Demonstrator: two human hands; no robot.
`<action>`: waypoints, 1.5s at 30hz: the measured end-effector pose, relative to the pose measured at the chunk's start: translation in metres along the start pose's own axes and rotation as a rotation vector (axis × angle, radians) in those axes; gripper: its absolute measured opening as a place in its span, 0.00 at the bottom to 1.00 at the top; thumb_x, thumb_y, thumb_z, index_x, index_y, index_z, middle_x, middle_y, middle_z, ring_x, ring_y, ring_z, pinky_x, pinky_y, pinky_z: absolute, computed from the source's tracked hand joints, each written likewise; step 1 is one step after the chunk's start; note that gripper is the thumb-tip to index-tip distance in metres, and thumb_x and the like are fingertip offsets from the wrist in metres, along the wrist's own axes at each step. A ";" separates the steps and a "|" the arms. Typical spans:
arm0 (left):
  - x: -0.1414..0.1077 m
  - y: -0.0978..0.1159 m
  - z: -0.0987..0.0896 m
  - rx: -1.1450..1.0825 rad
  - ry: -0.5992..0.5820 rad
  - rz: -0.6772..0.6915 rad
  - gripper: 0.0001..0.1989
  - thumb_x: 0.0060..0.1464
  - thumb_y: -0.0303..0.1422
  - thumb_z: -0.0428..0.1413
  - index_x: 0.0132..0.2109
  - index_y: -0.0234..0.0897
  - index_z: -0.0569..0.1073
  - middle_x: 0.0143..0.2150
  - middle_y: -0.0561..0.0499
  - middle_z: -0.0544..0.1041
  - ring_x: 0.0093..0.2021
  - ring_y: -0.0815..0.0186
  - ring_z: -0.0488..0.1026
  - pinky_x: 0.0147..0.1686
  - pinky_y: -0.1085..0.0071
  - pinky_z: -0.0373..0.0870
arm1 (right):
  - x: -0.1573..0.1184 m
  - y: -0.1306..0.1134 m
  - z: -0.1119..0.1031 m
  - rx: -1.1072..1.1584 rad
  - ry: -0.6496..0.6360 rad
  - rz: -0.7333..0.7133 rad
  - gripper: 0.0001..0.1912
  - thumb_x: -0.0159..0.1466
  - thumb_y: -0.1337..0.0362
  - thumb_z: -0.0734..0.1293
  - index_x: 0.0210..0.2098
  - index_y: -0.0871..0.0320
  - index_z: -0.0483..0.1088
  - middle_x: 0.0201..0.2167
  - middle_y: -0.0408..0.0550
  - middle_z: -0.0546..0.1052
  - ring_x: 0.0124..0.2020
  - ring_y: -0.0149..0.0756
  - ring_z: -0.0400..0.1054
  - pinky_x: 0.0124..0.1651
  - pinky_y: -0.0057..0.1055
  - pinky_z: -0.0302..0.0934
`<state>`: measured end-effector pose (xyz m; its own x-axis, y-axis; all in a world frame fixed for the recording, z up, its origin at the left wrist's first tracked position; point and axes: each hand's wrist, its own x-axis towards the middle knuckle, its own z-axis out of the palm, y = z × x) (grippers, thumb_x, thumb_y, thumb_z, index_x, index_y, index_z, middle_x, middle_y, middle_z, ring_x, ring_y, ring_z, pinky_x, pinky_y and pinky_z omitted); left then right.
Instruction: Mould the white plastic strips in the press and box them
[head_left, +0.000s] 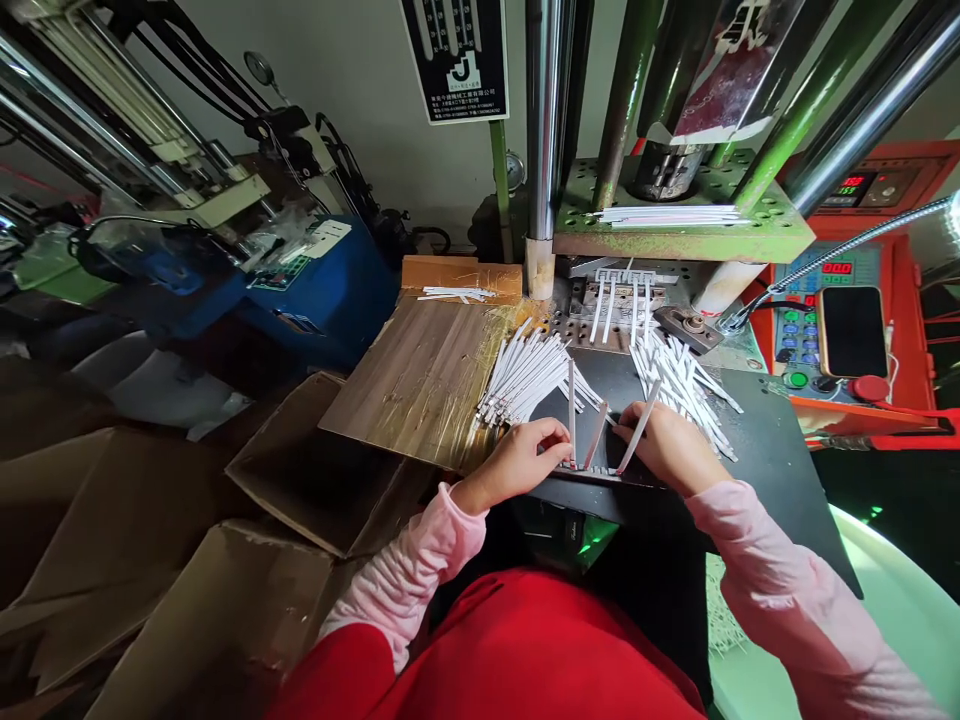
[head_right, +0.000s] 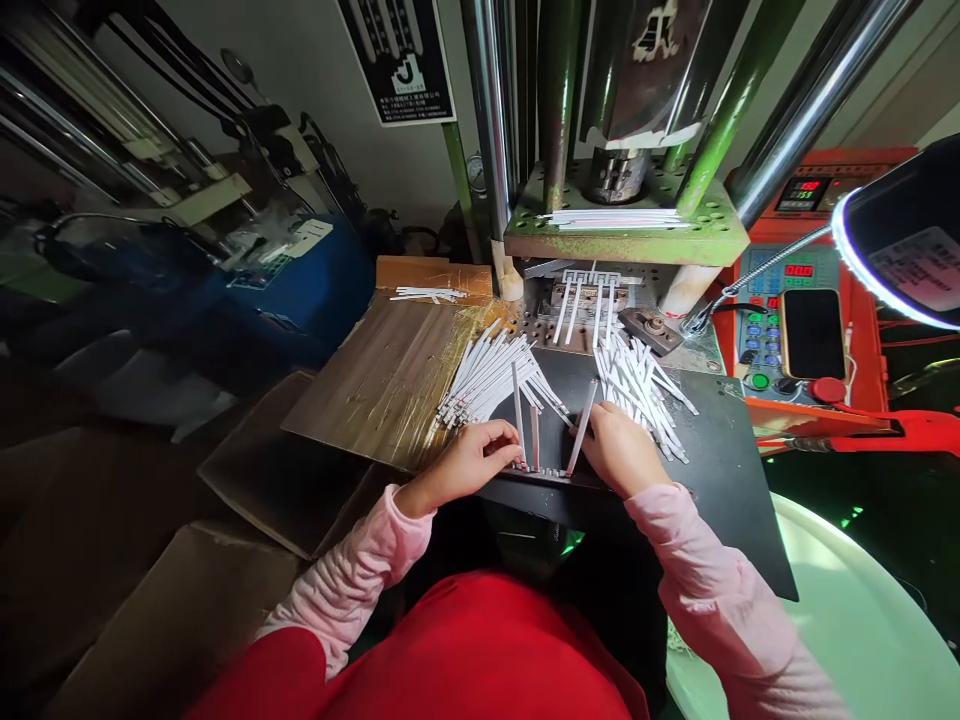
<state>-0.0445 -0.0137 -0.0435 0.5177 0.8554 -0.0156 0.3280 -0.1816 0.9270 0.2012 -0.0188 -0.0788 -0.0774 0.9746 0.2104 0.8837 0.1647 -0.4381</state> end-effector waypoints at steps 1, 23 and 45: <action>-0.002 -0.001 0.001 0.002 0.007 0.007 0.05 0.58 0.29 0.56 0.33 0.36 0.74 0.31 0.54 0.78 0.32 0.70 0.74 0.36 0.75 0.68 | 0.002 0.001 0.003 -0.022 -0.033 0.011 0.12 0.64 0.57 0.66 0.28 0.56 0.73 0.26 0.53 0.74 0.26 0.40 0.69 0.30 0.37 0.55; -0.013 -0.002 -0.003 0.390 0.019 0.233 0.02 0.59 0.27 0.60 0.37 0.37 0.76 0.35 0.54 0.81 0.36 0.66 0.75 0.46 0.69 0.65 | 0.008 -0.028 -0.031 -0.313 -0.300 -0.008 0.10 0.66 0.65 0.60 0.35 0.58 0.73 0.28 0.51 0.76 0.27 0.38 0.70 0.30 0.33 0.56; -0.016 -0.017 0.013 0.237 0.174 0.255 0.05 0.58 0.26 0.59 0.33 0.37 0.74 0.34 0.51 0.80 0.37 0.66 0.76 0.45 0.68 0.68 | -0.068 -0.020 -0.015 0.521 0.016 0.231 0.17 0.63 0.45 0.67 0.30 0.51 0.76 0.33 0.46 0.79 0.39 0.44 0.71 0.47 0.42 0.61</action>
<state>-0.0483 -0.0306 -0.0634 0.4710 0.8343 0.2866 0.3900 -0.4883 0.7807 0.1961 -0.0910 -0.0711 0.1013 0.9924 0.0695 0.5325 0.0049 -0.8464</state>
